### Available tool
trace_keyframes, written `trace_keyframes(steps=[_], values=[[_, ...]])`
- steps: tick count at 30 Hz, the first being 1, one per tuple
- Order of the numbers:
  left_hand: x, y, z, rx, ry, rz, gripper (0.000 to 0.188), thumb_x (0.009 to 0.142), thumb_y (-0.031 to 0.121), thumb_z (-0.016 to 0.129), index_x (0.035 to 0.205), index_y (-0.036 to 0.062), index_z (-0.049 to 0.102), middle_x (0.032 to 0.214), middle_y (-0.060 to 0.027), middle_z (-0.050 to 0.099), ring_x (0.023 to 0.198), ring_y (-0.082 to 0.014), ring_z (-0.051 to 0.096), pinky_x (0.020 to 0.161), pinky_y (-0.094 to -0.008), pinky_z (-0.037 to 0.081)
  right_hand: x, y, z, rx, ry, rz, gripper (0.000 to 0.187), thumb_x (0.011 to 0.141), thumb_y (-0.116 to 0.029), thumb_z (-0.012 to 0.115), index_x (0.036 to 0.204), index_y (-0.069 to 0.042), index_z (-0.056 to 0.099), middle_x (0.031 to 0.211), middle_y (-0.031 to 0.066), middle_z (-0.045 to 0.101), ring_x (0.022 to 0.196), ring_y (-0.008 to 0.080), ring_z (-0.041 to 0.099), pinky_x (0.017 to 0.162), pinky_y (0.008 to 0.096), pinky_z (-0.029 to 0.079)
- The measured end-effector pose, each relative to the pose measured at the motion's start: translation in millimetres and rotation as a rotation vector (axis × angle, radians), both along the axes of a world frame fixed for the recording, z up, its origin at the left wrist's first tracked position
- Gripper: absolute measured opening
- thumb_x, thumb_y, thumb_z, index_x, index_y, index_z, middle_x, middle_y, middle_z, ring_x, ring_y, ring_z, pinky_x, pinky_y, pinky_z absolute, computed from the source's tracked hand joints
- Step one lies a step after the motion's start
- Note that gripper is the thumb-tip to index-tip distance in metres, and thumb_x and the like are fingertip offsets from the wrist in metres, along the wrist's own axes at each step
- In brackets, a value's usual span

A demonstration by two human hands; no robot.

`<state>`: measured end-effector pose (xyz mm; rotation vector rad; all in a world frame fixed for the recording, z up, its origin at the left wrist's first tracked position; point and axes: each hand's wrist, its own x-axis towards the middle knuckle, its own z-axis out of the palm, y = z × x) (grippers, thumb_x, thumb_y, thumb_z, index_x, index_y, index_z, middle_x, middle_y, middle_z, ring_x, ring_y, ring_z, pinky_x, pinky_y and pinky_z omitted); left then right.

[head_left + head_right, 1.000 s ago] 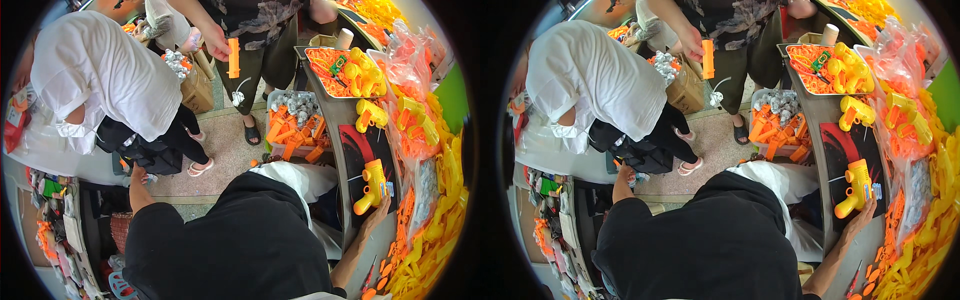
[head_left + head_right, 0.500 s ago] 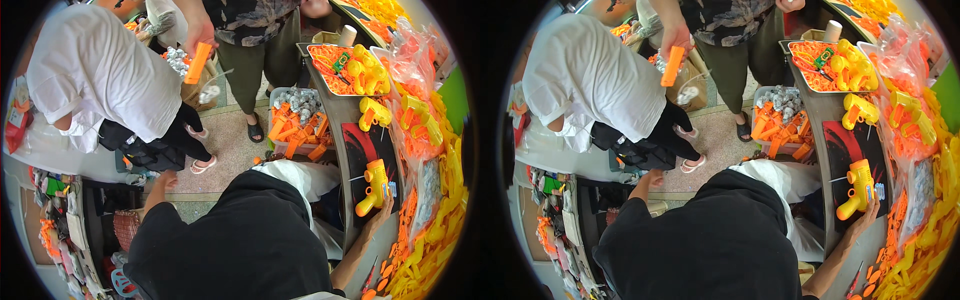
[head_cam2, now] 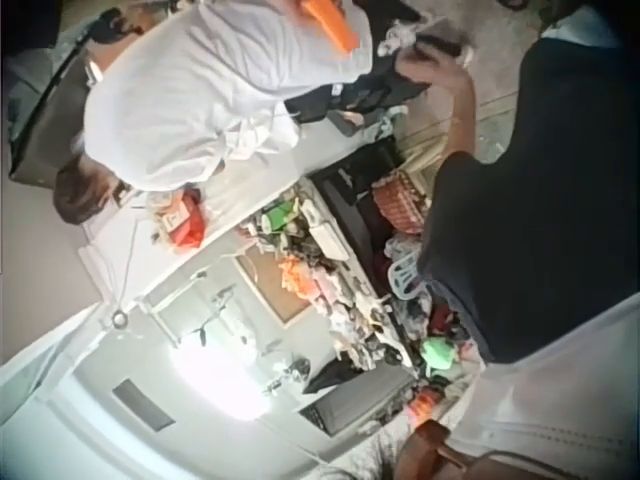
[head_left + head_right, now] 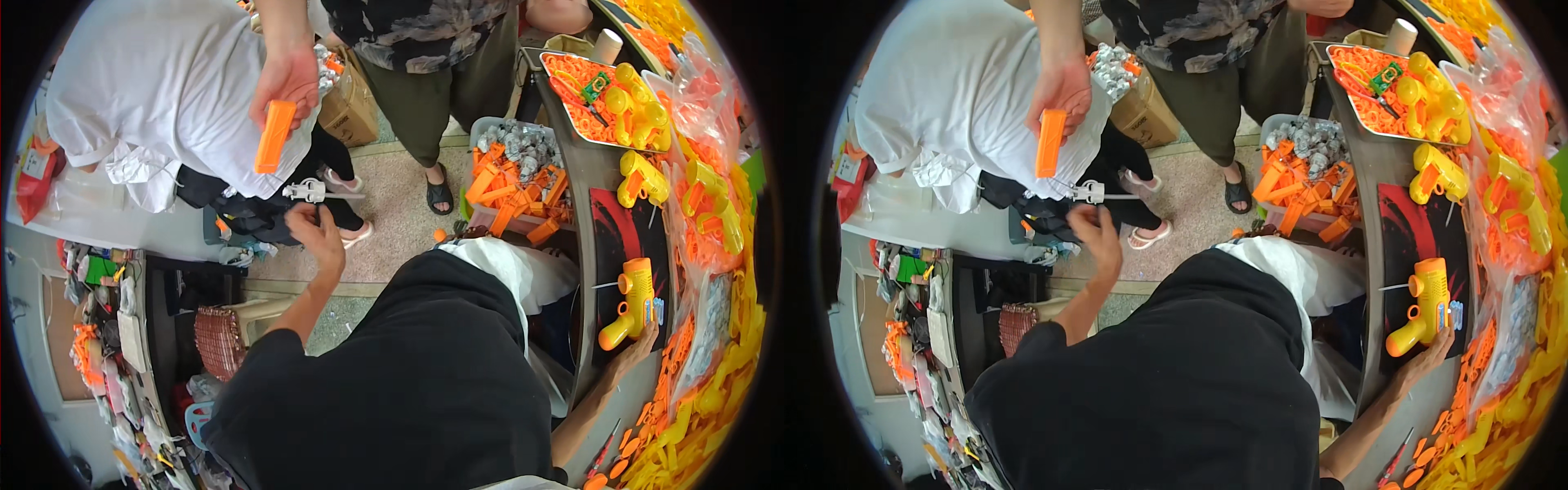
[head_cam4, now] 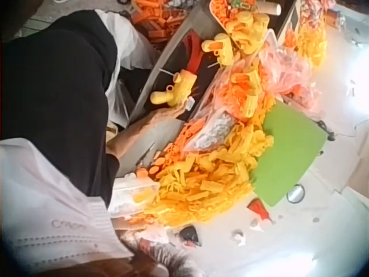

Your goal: Assembling plastic toy guns by attaching components and applying stickers.

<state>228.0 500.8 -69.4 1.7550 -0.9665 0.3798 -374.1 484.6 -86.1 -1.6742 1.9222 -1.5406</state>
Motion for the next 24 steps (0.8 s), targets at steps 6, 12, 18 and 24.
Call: trace_keyframes(steps=[6, 12, 18, 24], values=[[-1.2, -22.8, 143.6, -0.066, -0.171, -0.048, 0.090, 0.073, 0.026, 0.087, 0.136, -0.0059, 0.031, 0.128, -0.0179, 0.037, 0.123, -0.0293, 0.037, 0.110, -0.0407, 0.026, 9.4, -1.2, 10.2, 0.076, -0.339, -0.084, 0.052, 0.104, -0.038, 0.041, 0.133, 0.004, 0.052, 0.129, 0.0173, 0.056, 0.117, 0.0265, 0.055, 0.103, 0.0366, 0.040], [-34.0, -131.4, 122.0, 0.163, 0.741, -0.979, 0.041, 0.098, 0.023, 0.061, 0.130, -0.0020, 0.051, 0.080, -0.0009, 0.059, 0.071, -0.0069, 0.056, 0.074, -0.0231, 0.047, 24.2, -9.5, 18.1, 0.095, -0.380, -0.049, 0.052, 0.104, -0.039, 0.044, 0.133, 0.002, 0.054, 0.127, 0.0153, 0.058, 0.116, 0.0229, 0.056, 0.102, 0.0339, 0.040], [-90.2, -123.1, 112.5, 0.127, 0.814, -1.079, 0.034, 0.102, 0.029, 0.054, 0.118, -0.0005, 0.056, 0.064, 0.0072, 0.036, 0.053, -0.0021, 0.032, 0.051, -0.0212, 0.032, 19.3, -6.0, 19.0, 0.114, -0.381, -0.106, 0.052, 0.102, -0.041, 0.046, 0.130, 0.002, 0.056, 0.122, 0.0147, 0.061, 0.109, 0.0205, 0.059, 0.097, 0.0320, 0.043], [-78.0, -78.8, 82.0, 0.288, 0.839, -0.966, 0.030, 0.102, 0.029, 0.055, 0.111, 0.0003, 0.060, 0.065, 0.0086, 0.037, 0.051, -0.0004, 0.031, 0.047, -0.0205, 0.026, 28.8, -4.8, 23.9, 0.101, -0.302, -0.145, 0.054, 0.102, -0.042, 0.044, 0.127, 0.004, 0.056, 0.112, 0.0134, 0.062, 0.101, 0.0192, 0.059, 0.092, 0.0302, 0.043]])
